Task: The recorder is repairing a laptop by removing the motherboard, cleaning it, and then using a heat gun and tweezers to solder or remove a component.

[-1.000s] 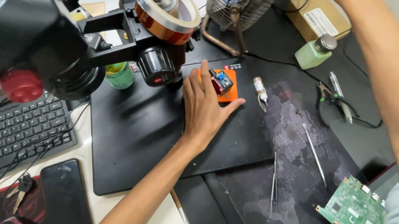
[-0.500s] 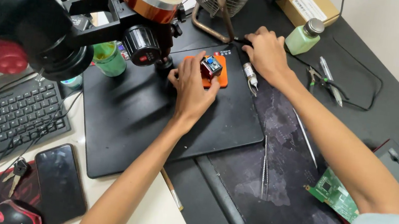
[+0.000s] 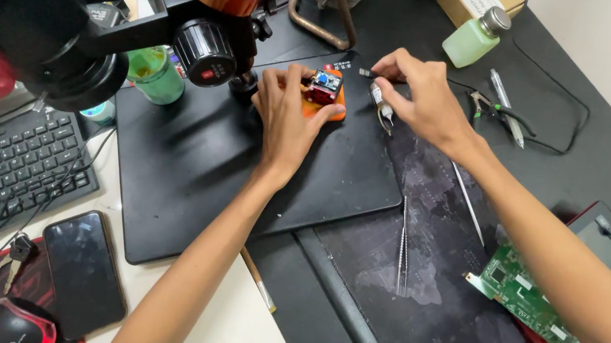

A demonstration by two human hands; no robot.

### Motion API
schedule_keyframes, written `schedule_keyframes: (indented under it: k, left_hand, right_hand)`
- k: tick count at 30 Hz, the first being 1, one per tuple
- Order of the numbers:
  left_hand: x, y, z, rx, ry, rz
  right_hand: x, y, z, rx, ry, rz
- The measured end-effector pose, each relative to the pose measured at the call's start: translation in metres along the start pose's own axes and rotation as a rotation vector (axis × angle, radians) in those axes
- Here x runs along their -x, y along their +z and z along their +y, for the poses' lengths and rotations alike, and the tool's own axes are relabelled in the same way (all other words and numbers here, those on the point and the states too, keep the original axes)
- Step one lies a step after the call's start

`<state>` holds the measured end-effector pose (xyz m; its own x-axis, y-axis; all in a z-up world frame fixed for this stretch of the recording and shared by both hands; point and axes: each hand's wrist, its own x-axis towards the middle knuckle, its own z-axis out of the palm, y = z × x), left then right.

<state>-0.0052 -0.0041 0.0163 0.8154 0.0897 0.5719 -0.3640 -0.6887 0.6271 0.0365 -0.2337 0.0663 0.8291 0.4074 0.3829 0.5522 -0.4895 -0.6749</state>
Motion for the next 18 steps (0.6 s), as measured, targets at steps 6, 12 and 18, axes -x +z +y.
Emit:
schedule_keyframes:
  k: [6, 12, 18]
  left_hand:
    - [0.002, 0.003, -0.003, -0.037, 0.035, 0.002]
    - [-0.001, 0.006, -0.006, 0.026, 0.104, -0.002]
    - [0.0, 0.009, -0.009, 0.006, 0.123, -0.031]
  right_hand:
    - [0.019, 0.009, 0.0, 0.306, -0.216, -0.036]
    - [0.025, 0.019, -0.007, 0.274, -0.193, -0.004]
    - [0.032, 0.021, -0.017, 0.243, -0.228, 0.033]
